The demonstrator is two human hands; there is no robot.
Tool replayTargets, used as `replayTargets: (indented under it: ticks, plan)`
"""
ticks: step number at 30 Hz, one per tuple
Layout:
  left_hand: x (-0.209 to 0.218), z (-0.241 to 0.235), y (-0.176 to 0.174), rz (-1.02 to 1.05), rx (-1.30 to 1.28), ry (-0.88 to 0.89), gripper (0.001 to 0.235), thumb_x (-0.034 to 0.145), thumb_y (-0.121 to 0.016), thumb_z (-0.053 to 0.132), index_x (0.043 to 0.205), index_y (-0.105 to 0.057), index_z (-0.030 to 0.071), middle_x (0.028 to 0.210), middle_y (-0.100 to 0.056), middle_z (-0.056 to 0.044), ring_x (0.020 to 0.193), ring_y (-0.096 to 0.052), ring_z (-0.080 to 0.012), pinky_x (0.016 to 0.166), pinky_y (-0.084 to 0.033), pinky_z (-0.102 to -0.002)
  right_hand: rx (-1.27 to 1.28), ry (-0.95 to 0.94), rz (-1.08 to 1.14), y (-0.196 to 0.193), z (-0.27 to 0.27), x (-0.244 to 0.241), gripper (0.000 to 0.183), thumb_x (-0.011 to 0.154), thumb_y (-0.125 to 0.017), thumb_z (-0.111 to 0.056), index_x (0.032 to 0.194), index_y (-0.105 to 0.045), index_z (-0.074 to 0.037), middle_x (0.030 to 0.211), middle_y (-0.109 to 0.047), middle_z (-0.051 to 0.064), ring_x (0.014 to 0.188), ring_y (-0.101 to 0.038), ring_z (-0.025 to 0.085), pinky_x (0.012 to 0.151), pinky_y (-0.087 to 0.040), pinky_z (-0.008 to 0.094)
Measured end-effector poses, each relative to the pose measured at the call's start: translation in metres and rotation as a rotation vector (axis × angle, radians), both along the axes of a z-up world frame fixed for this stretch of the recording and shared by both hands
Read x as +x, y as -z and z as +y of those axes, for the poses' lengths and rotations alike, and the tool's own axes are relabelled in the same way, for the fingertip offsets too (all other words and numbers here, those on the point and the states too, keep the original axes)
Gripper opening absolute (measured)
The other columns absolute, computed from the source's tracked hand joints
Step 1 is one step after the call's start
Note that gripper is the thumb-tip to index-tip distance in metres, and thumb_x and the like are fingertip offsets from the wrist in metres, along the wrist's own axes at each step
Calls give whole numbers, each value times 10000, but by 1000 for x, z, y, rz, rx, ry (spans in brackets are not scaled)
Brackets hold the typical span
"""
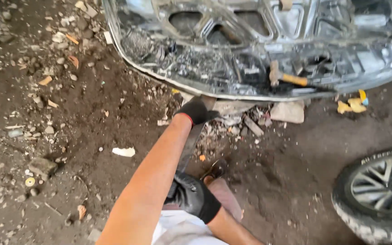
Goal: The person uses a hammer and a metal bar to repeatedly strike and pry at a large, damaged metal car part resting on the ground. The person adjusts the position of the metal bar and continues to hammer various sections of the part.
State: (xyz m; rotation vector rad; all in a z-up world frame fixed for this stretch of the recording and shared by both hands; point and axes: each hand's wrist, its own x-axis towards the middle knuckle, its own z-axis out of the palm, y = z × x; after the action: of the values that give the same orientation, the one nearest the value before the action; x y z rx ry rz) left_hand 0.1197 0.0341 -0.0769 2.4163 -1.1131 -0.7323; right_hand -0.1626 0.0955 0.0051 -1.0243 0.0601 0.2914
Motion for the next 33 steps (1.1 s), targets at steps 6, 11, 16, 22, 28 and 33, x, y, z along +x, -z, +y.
replayTargets:
  ticks: [6,11,16,22,28,33]
  plan:
    - [-63,40,-6,220,-383,-263,807,905,-638,689,1139,-665,-82,1081,-718,-306,1043,-709,-414,895,-567,-443,-560,224,113,-52,-41,-49,202,887,-605,-93,1041,-696,1,949,-735,89,820,-741,223,636,-648,403]
    - [-157,91,-95,1057,-721,-512,521,964,-556,608,950,-629,93,699,-636,-71,507,-567,-138,479,-486,-330,387,309,502,-121,-98,-65,422,962,-633,-235,1253,-583,65,751,-655,108,498,-541,146,418,-406,336]
    - [-251,101,-48,1287,-991,-452,343,985,-624,466,934,-629,126,690,-634,-22,512,-569,-92,448,-458,-284,177,361,492,-140,-131,-79,528,980,-607,-245,1374,-583,105,751,-619,87,512,-503,120,511,-390,314]
    - [-293,121,-68,1322,-992,-496,321,968,-651,441,954,-625,121,698,-632,-32,507,-586,-109,443,-493,-291,-472,455,703,-116,-103,-91,385,949,-588,-211,1304,-618,-65,822,-650,36,600,-575,153,566,-484,381]
    - [-311,80,-54,837,-1104,-484,422,1010,-607,507,1097,-696,103,801,-721,-108,655,-689,-170,605,-565,-343,-1371,21,208,-110,-66,-90,267,958,-586,-131,1204,-678,-83,1017,-713,76,804,-705,208,691,-595,387]
    - [-299,100,-85,1025,-1007,-386,521,1001,-490,548,1180,-716,114,745,-756,-135,647,-761,-188,641,-621,-347,-1319,106,182,-109,-64,-64,310,1054,-583,-210,1327,-623,-68,1138,-727,80,910,-753,196,736,-617,347]
